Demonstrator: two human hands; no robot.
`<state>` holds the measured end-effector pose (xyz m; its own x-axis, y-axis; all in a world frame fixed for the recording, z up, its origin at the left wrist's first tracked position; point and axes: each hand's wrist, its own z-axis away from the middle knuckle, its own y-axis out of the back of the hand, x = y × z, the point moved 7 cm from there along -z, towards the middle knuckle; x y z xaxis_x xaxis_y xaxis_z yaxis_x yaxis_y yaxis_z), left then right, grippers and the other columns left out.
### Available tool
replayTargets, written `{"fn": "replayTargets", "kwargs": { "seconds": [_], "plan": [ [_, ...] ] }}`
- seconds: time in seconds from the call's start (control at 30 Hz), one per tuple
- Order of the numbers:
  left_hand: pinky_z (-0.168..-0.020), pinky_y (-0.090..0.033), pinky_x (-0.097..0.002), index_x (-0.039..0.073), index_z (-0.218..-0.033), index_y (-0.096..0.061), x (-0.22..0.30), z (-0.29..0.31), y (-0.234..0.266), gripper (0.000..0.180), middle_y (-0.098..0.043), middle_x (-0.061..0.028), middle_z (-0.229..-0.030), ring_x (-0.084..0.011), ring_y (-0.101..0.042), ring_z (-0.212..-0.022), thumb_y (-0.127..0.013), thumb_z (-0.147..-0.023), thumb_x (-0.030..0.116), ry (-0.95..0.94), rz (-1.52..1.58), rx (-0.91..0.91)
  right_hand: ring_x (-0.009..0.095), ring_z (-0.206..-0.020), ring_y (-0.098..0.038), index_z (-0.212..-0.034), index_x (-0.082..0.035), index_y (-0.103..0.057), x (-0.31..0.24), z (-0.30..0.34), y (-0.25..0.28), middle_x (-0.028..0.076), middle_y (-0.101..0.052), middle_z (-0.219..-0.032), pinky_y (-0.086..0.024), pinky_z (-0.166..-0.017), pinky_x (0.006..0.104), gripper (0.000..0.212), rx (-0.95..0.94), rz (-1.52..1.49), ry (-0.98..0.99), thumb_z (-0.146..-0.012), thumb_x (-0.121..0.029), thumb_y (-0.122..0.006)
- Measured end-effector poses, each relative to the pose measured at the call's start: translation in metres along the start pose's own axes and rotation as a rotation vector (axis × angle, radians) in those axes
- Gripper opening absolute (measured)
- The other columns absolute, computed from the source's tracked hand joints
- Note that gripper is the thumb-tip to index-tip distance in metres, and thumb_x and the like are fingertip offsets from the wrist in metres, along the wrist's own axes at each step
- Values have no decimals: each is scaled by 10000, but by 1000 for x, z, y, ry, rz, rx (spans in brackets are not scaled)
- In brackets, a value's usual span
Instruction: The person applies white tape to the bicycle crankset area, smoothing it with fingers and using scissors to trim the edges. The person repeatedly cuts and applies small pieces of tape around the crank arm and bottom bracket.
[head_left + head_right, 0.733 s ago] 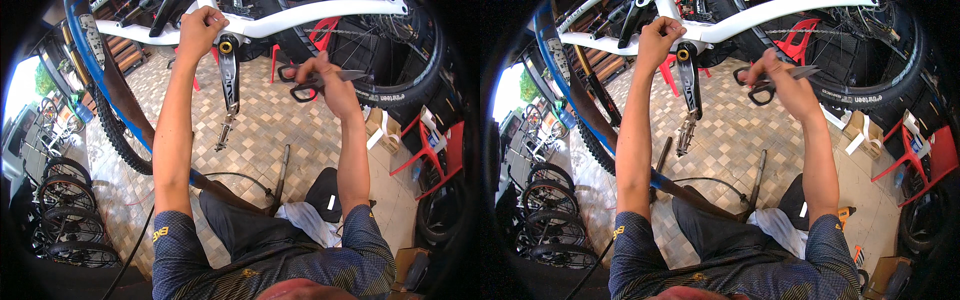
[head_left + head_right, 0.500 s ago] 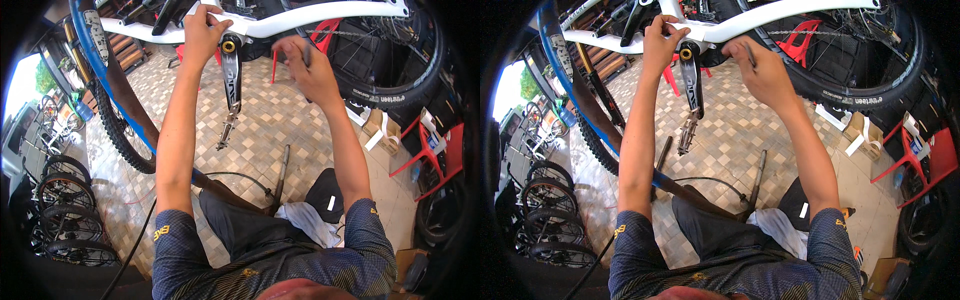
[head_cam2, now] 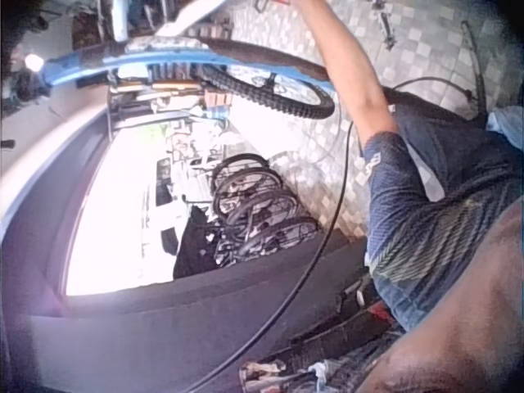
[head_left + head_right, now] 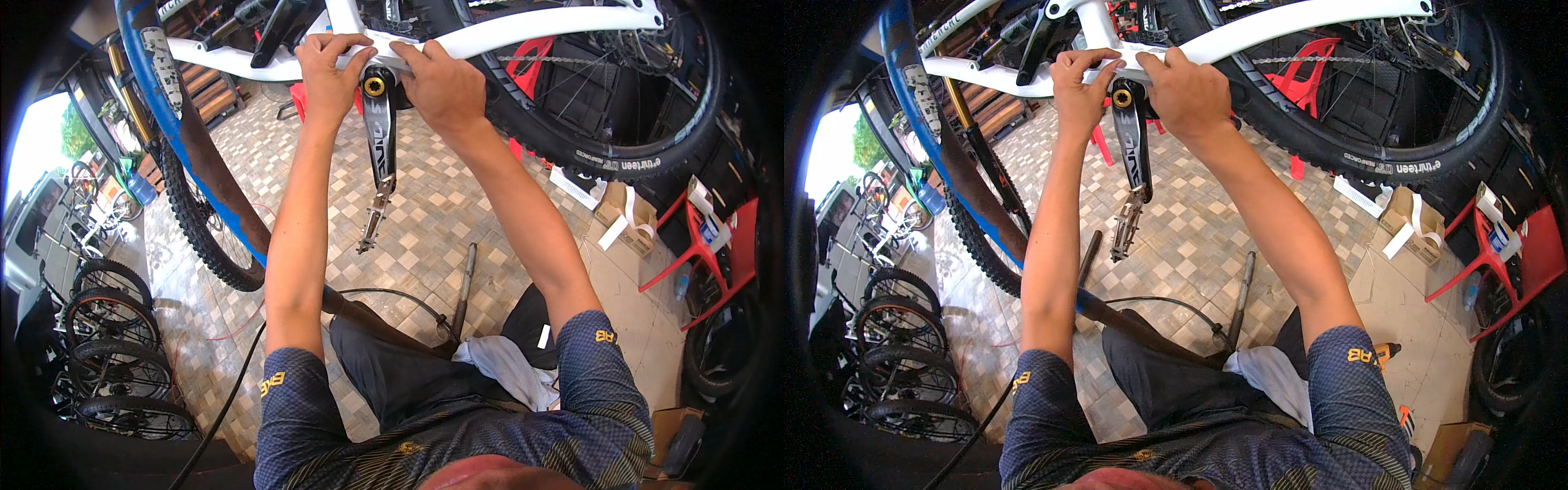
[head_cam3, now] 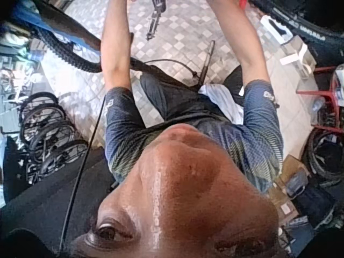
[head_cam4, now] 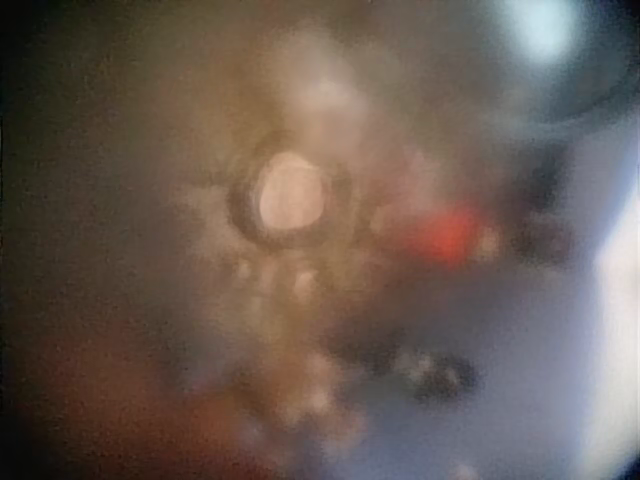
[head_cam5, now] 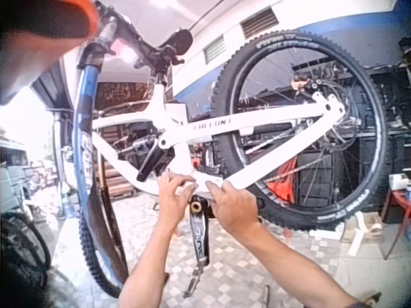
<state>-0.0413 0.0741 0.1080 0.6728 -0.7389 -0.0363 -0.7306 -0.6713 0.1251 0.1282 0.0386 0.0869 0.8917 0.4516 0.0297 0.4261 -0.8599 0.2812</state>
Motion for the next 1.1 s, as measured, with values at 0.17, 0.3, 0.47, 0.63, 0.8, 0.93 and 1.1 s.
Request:
{"fn": "replayTargets", "kwargs": {
  "seconds": [0.17,0.3,0.47,0.63,0.8,0.93,1.1],
  "plan": [
    [-918,-435,-380,237,-1121,-804,2,-3,8,329,-651,-56,-1101,-248,-529,-1045,-832,-814,122,-82,-62,-67,302,-675,-679,-1262,-254,-710,-2,1,-2,39,-608,-862,-556,-617,417,478,39,38,25,-798,-262,-824],
    [-977,-447,-398,308,-1165,-797,2,-4,9,423,-632,-82,-1275,-280,-537,-1145,-826,-800,97,-190,-96,-62,270,-644,-692,-1196,-209,-731,-7,0,1,48,-629,-850,-552,-586,393,400,80,67,66,-798,-216,-767],
    [-1043,-452,-424,338,-1202,-779,-1,-4,11,471,-615,-90,-1369,-307,-542,-1251,-821,-801,96,-187,-104,-85,245,-650,-712,-1161,-179,-747,-9,0,3,47,-642,-832,-553,-575,374,360,115,80,99,-802,-216,-751],
    [-1020,-484,-449,311,-1212,-770,5,-9,8,449,-630,-102,-1343,-330,-592,-1229,-824,-809,119,-179,-91,-167,256,-707,-730,-1213,-195,-731,-7,0,3,56,-680,-870,-571,-621,390,390,37,63,72,-831,-266,-758],
    [-973,-523,-441,270,-1204,-763,1,-12,3,387,-639,-114,-1316,-343,-636,-1175,-816,-840,149,-97,5,-247,331,-798,-730,-1265,-214,-705,7,2,7,80,-731,-966,-589,-705,443,412,-73,-141,-81,-861,-280,-746],
    [-973,-530,-424,267,-1209,-760,4,-10,7,370,-637,-116,-1311,-336,-637,-1181,-812,-856,167,-91,-19,-241,339,-816,-728,-1245,-206,-714,17,12,49,91,-756,-952,-580,-709,439,367,9,-187,-182,-886,-281,-732],
    [-977,-529,-421,266,-1205,-761,5,-10,4,357,-639,-114,-1307,-333,-639,-1183,-810,-864,172,-81,-11,-232,294,-741,-734,-1128,-159,-760,39,39,99,108,-761,-881,-566,-670,378,254,56,-207,-281,-908,-285,-742]
  ]
}}
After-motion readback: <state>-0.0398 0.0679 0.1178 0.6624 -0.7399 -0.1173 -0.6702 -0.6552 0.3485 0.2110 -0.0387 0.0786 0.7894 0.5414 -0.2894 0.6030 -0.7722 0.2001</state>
